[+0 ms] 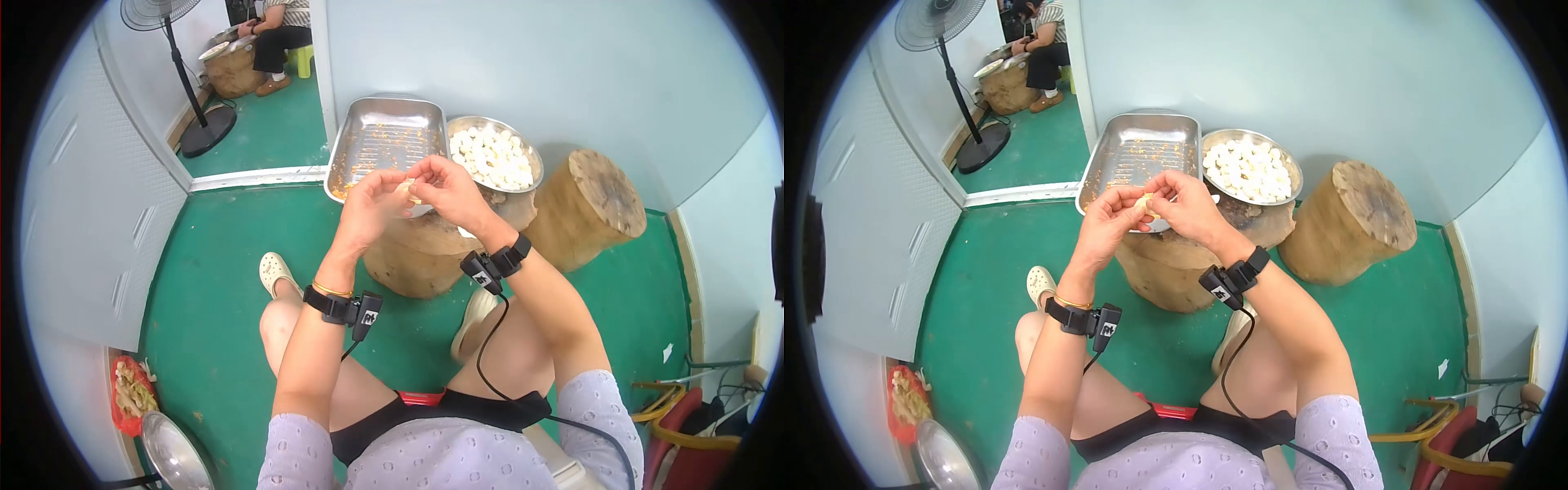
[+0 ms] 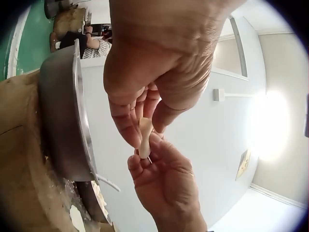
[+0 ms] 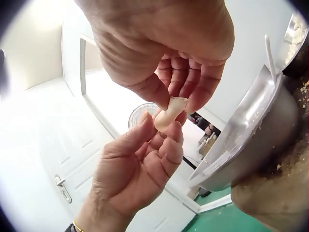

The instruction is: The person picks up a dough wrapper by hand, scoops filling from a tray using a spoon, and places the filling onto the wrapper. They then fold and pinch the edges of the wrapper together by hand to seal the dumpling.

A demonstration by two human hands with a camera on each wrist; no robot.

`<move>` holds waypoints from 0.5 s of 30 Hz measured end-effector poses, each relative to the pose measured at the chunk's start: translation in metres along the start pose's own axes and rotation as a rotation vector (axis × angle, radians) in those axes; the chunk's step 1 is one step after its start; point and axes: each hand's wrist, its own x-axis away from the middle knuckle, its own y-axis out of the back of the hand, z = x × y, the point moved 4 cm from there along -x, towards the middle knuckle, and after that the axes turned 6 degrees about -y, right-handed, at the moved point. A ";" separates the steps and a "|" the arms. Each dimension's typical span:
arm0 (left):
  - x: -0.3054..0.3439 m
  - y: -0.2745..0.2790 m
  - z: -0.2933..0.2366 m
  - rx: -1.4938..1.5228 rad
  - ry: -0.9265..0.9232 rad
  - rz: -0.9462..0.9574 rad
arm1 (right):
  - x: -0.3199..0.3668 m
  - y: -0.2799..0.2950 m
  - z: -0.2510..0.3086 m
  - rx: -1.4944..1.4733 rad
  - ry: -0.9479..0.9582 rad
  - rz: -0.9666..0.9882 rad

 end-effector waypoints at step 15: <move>-0.012 -0.007 0.007 -0.180 0.063 -0.093 | -0.010 0.012 -0.012 -0.046 0.032 -0.052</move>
